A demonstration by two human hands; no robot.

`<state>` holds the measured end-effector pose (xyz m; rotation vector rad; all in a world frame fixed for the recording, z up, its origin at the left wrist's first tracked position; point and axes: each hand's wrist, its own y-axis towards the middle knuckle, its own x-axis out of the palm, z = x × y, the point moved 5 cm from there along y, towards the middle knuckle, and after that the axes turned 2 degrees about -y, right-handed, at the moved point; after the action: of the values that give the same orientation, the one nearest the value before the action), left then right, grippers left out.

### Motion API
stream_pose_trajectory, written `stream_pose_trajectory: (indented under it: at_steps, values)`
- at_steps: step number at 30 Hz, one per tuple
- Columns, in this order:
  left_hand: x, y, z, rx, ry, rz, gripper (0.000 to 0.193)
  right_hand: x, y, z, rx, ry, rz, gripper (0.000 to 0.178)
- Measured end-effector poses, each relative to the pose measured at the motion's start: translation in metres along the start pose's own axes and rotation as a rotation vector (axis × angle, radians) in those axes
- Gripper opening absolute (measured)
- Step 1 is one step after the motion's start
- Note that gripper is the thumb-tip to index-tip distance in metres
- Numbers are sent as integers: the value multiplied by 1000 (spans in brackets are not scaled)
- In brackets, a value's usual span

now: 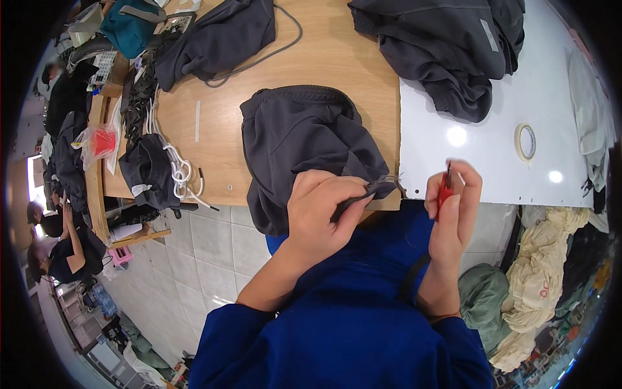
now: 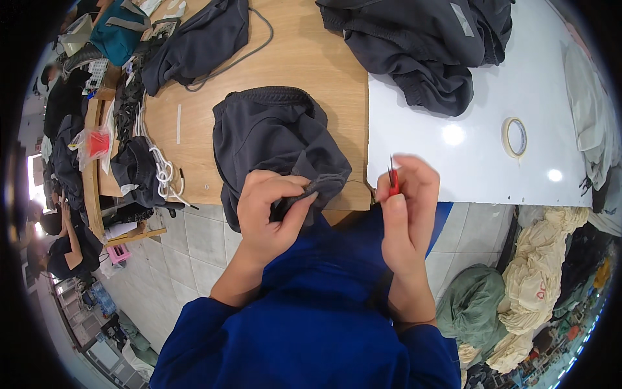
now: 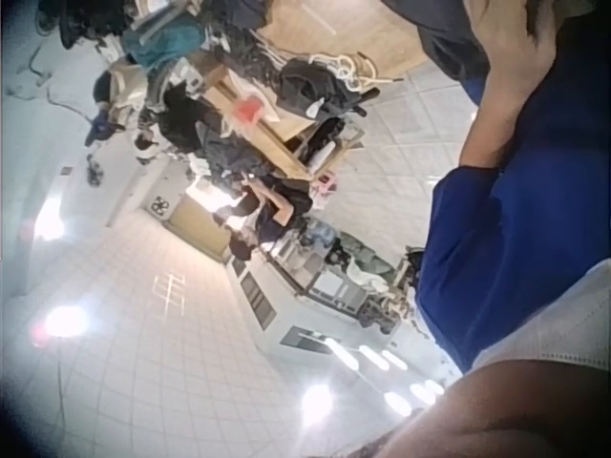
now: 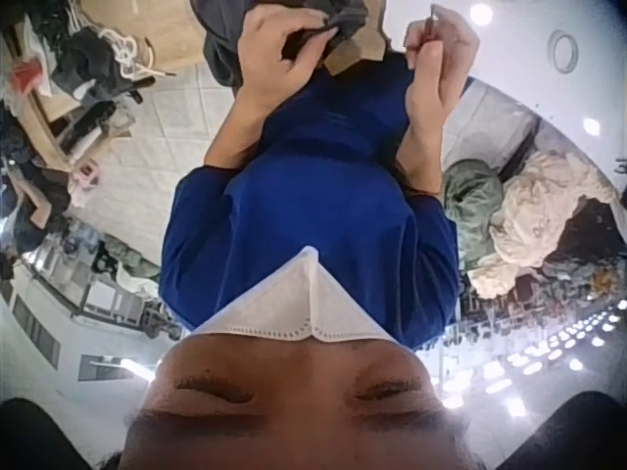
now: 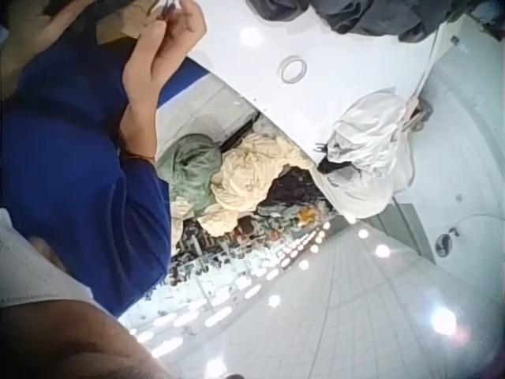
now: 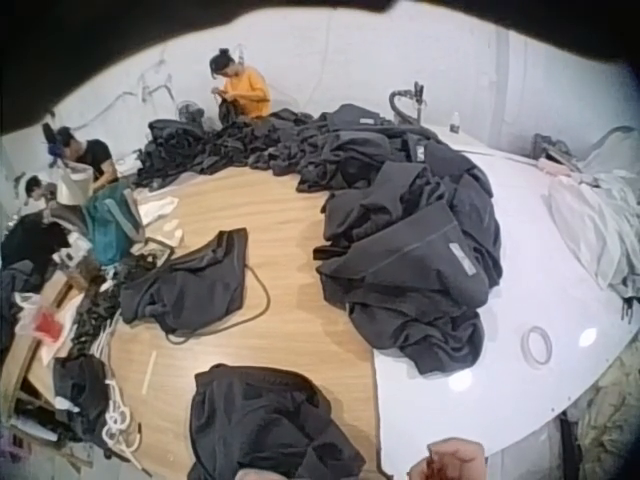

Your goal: Inspecting a pair of shorts and trimming loose threads with snips.

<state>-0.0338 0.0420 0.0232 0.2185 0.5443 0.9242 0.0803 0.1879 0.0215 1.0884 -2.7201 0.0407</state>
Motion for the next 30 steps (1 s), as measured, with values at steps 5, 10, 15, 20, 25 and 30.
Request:
stream_pose_trajectory:
  at_steps: [5, 10, 15, 20, 25, 30]
  values:
    - [2, 1, 7, 254, 187, 7, 33, 6, -11, -18, -193, -524, -218, 27]
    - [5, -1, 10, 365, 265, 1, 18, 10, -10, -19, -142, -600, -190, 30]
    - [8, -3, 11, 369, 267, 4, 17, 15, -8, -23, -141, -653, -211, 29]
    - [9, -1, 17, 353, 255, -42, 28, 19, -7, -25, -180, -652, -177, 27]
    - [9, -2, 17, 355, 270, -42, 26, 21, -8, -25, -193, -674, -171, 25]
    - [7, -3, 17, 354, 273, -46, 25, 22, -8, -26, -206, -678, -169, 24]
